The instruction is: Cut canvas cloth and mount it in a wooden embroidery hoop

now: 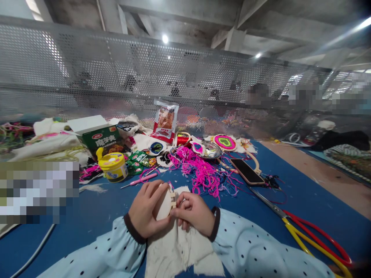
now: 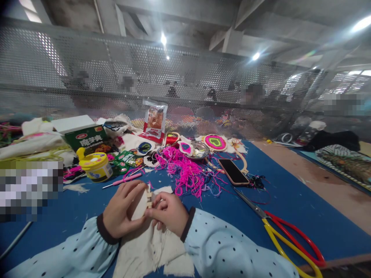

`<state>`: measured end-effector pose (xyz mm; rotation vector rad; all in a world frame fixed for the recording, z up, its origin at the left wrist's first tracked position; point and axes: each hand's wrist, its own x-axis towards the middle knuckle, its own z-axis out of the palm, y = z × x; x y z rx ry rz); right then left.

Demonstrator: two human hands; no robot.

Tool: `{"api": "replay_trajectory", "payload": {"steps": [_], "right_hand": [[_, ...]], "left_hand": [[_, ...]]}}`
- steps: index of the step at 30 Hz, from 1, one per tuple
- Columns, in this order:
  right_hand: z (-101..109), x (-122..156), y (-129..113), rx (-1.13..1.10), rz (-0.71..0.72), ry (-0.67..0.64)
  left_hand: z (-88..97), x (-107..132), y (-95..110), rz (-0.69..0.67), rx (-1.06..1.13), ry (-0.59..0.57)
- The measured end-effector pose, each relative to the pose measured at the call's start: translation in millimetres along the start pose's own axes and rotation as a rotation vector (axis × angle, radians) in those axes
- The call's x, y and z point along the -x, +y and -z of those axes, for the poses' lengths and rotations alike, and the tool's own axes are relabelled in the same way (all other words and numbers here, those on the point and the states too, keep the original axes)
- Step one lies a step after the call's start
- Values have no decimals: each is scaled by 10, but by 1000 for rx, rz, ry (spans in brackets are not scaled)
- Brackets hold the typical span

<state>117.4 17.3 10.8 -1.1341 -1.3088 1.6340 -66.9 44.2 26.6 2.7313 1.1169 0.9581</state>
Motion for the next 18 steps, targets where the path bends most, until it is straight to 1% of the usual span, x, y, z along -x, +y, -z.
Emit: {"api": "replay_trajectory", "payload": {"steps": [2,9,12,15,18], "right_hand": [[4,-8,-6,-39,-28,-37],[63,-62,-12,-124,-138,-230],[64,-69,14,-121,-131,-222],[45,-60,47,-93,-81,-169],[28,-50,64,-65,-87,-129]], "left_hand": [[-5,3,-5,-1,-1,3],[-25,11,-29,-1,-19,10],[-36,14,-32,-5,-44,8],[-45,15,-34,-8,-52,2],[-49,12,-33,-5,-51,-2]]}}
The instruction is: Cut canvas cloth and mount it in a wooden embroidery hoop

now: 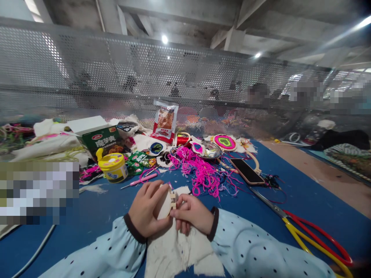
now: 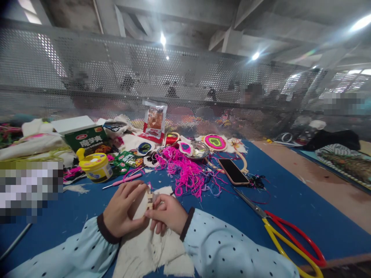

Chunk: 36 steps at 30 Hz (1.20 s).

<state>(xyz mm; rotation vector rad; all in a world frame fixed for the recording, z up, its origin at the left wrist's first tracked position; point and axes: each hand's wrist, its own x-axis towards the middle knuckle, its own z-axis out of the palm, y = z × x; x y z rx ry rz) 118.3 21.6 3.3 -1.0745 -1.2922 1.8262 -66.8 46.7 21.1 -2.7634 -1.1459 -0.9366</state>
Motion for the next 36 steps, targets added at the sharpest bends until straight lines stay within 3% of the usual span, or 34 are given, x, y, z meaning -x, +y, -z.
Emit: {"api": "replay_trajectory", "payload": {"steps": [6,16,28,36], "right_hand": [[-6,2,-27,11,-58,29],[41,-7,-42,-19,-89,-80],[43,8,-33,0,-91,1],[73,2,-53,-15,-94,-109]], "left_hand": [[3,-5,12,-6,-6,-13],[5,-6,25,-15,-16,-31],[-5,9,27,-39,-9,-24],[9,4,48,-42,-7,-20]]}}
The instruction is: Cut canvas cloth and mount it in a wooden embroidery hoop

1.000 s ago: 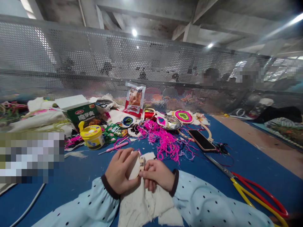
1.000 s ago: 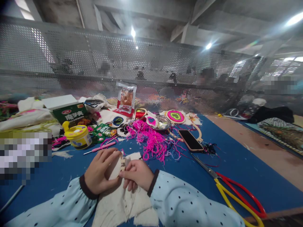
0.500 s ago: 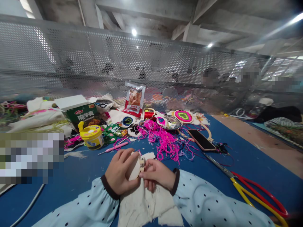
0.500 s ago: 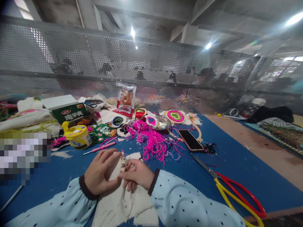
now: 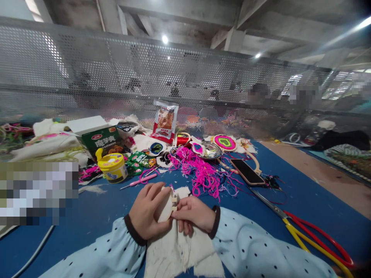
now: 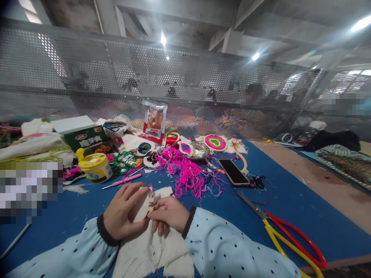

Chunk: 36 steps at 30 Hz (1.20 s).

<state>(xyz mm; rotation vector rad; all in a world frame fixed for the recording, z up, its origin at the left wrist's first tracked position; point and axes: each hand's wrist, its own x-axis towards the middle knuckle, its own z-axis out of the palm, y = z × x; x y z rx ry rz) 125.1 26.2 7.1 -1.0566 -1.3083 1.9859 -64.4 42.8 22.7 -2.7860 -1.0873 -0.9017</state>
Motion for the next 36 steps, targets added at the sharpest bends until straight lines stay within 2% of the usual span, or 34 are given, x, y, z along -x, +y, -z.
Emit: {"api": "replay_trajectory", "payload": {"steps": [5,15,26,36], "right_hand": [[-5,-35,55,-8,26,-46],[-36,-10,38,37,31,85],[-34,-7,35,58,35,-11],[-47,5,51,79,47,82]], "left_hand": [[-3,2,-22,-3,-7,-15],[-15,0,-13,3,-1,-8],[-17,22,-4,-2,-8,-4],[-14,16,-7,-8,-27,5]]}}
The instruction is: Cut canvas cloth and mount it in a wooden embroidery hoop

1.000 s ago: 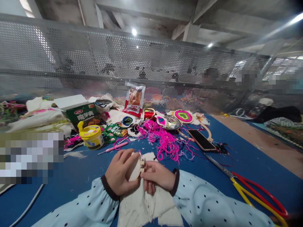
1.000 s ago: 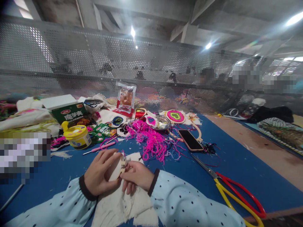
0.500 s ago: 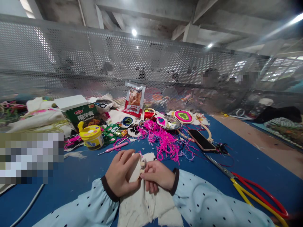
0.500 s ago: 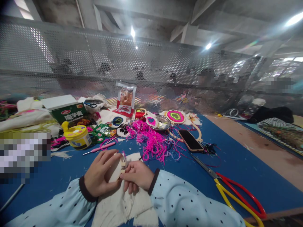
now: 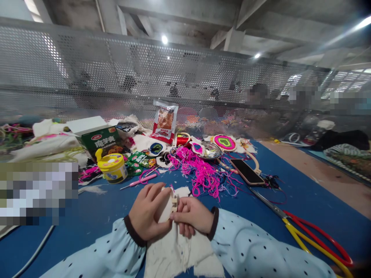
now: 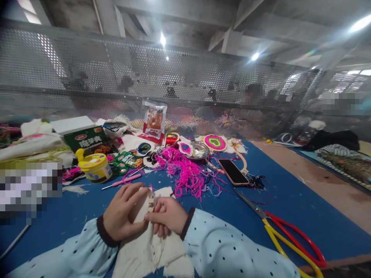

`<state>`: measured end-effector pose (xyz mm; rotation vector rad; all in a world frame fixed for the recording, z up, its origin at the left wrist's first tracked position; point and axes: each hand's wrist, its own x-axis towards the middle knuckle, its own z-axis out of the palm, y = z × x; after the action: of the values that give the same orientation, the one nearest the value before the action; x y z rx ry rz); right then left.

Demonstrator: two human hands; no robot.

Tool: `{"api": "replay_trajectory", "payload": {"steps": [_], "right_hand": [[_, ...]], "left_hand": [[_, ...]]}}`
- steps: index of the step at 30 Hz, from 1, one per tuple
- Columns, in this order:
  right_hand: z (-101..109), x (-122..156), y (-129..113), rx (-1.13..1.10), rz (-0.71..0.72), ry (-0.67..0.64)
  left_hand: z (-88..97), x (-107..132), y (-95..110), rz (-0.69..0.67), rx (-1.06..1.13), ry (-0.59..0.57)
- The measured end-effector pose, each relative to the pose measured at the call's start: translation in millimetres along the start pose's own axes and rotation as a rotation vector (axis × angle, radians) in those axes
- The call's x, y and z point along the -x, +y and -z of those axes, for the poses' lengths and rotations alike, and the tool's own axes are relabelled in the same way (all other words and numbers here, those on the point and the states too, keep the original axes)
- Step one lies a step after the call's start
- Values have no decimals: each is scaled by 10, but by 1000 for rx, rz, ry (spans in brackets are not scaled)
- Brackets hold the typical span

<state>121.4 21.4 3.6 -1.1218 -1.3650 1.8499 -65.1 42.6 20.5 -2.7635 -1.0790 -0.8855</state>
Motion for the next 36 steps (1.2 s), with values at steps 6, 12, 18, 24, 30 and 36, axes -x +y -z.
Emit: {"api": "replay_trajectory", "payload": {"steps": [6,12,18,24,30,36], "right_hand": [[22,-15,-5,-17,-35,-15],[48,-18,-18,-43,-46,-137],[7,-1,-6,-54,-24,-152],[19,-23,19,-63,1,-125],[73,-28,-27,-98,-100,-115],[130,7,-101,-112,-155,-245]], "left_hand": [[-8,0,11,3,17,-7],[4,-2,24,2,12,-20],[-2,0,30,3,18,-23],[-12,-3,20,-4,18,-11],[-3,-2,31,0,18,-16],[-3,-3,55,0,3,-21]]}}
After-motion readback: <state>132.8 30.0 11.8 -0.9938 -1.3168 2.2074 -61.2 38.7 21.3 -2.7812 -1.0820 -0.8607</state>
